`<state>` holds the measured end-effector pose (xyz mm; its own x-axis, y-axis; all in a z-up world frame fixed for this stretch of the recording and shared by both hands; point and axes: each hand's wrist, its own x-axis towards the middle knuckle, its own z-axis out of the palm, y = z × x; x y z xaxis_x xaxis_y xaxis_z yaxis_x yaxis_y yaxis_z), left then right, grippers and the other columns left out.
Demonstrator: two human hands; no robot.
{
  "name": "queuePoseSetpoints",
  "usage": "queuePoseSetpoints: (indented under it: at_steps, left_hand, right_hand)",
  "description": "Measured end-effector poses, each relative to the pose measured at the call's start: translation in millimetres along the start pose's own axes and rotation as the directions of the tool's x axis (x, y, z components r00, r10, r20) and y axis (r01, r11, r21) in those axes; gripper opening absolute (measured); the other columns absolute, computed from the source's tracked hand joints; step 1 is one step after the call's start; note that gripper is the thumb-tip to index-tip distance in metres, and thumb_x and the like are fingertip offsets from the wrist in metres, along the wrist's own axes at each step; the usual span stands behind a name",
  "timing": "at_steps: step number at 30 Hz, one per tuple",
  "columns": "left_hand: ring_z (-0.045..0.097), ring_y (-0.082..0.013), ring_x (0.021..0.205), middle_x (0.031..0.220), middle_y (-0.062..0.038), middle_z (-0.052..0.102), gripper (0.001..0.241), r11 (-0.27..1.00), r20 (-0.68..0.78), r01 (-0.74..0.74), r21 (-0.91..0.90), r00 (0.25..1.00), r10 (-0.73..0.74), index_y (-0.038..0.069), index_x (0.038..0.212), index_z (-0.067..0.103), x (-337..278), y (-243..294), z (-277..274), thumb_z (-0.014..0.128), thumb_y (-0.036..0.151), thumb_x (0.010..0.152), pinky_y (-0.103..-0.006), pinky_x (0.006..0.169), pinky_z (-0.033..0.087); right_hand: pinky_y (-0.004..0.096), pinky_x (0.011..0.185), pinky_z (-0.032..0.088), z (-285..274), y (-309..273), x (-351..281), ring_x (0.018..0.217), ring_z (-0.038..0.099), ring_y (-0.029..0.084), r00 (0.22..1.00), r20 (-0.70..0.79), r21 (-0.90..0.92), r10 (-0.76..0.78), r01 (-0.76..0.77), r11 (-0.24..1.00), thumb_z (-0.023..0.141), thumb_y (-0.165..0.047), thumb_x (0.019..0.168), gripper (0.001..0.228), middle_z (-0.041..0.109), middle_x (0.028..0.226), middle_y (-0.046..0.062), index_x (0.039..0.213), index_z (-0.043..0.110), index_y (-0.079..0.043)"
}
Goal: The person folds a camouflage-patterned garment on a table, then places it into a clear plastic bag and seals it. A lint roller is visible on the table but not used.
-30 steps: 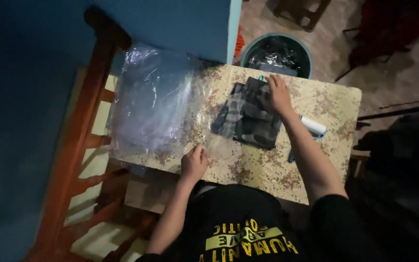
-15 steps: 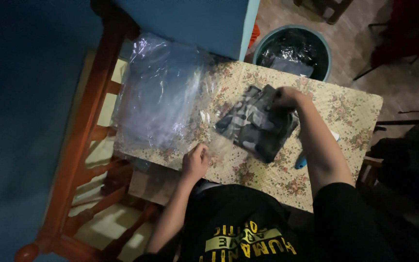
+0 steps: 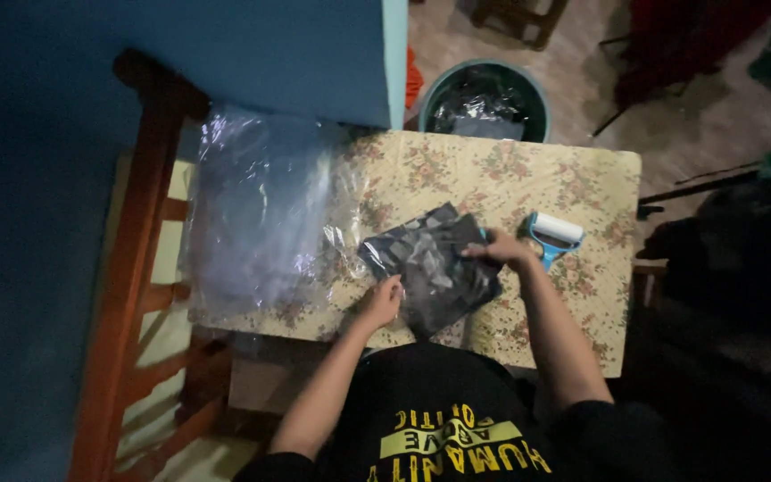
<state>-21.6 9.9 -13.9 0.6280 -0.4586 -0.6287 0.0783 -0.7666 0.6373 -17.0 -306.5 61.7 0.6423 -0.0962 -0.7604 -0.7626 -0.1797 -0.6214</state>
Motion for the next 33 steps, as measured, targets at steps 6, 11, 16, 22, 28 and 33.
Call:
queuePoseSetpoints:
  at_steps: [6, 11, 16, 22, 28, 33]
  left_hand:
    - [0.06, -0.0388, 0.127, 0.136, -0.017, 0.066, 0.02, 0.993, -0.068, -0.118, 0.007, 0.991, 0.119, 0.008, 0.115, 0.066, 22, -15, 0, 0.056, 0.015, 0.1, -0.0519, 0.104, 0.051]
    - [0.061, -0.0362, 0.127, 0.131, -0.011, 0.069, 0.024, 0.997, -0.082, -0.013, -0.075, 0.997, 0.007, 0.015, 0.119, 0.065, 31, -15, -4, 0.053, 0.014, 0.098, -0.0501, 0.105, 0.05]
    - [0.072, -0.0369, 0.103, 0.105, -0.016, 0.076, 0.025, 0.976, -0.374, -0.143, -0.164, 0.925, 0.073, 0.012, 0.113, 0.069, 6, -17, -24, 0.055, 0.005, 0.093, -0.0484, 0.089, 0.057]
    - [0.077, -0.0281, 0.079, 0.074, -0.009, 0.077, 0.013, 0.98, -0.472, -0.122, -0.159, 0.881, 0.033, 0.013, 0.1, 0.068, -46, 19, -67, 0.055, 0.016, 0.099, -0.0417, 0.071, 0.058]
    - [0.076, -0.0326, 0.077, 0.076, -0.015, 0.076, 0.014, 0.959, -0.526, -0.231, -0.163, 0.843, 0.113, 0.005, 0.098, 0.067, -57, 35, -75, 0.056, 0.011, 0.102, -0.0434, 0.07, 0.058]
    - [0.076, -0.0315, 0.076, 0.085, -0.016, 0.077, 0.016, 0.951, -0.516, -0.241, -0.195, 0.85, 0.11, 0.004, 0.098, 0.067, -65, 41, -77, 0.054, 0.013, 0.102, -0.0429, 0.069, 0.057]
  right_hand:
    - [0.051, 0.087, 0.057, 18, 89, 38, 0.103, 0.071, 0.039, 0.991, -0.136, 0.077, 0.016, -0.005, 0.997, 0.094, -0.025, 0.067, 0.06, 0.075, 0.105, 0.022, 0.118, 0.072, -0.005]
    - [0.049, 0.097, 0.054, -6, 68, 24, 0.113, 0.069, 0.035, 0.922, -0.365, -0.322, -0.131, 0.007, 0.947, 0.091, -0.04, 0.066, 0.063, 0.075, 0.112, 0.016, 0.119, 0.073, -0.013]
    - [0.052, 0.088, 0.059, 11, 22, -14, 0.103, 0.074, 0.035, 0.799, -0.554, -0.652, -0.233, -0.243, 0.718, 0.082, -0.048, 0.073, 0.076, 0.072, 0.112, 0.009, 0.144, 0.057, -0.033]
    - [0.047, 0.075, 0.055, 99, 62, 22, 0.094, 0.07, 0.033, 0.587, -0.412, -0.902, -0.697, -0.155, 0.403, 0.061, -0.012, 0.091, 0.045, 0.068, 0.1, 0.017, 0.134, 0.068, -0.019]
    - [0.085, 0.106, 0.011, 129, 33, 9, 0.151, 0.011, 0.058, 0.854, -0.403, -0.861, -0.329, -0.233, 0.451, 0.04, -0.022, 0.105, 0.066, 0.033, 0.162, 0.028, 0.166, 0.017, -0.018]
    - [0.081, 0.099, 0.036, 103, 40, 24, 0.14, 0.031, 0.067, 0.752, -0.494, -0.79, -0.436, -0.18, 0.586, 0.044, -0.008, 0.105, 0.067, 0.033, 0.155, 0.042, 0.166, 0.019, -0.017]
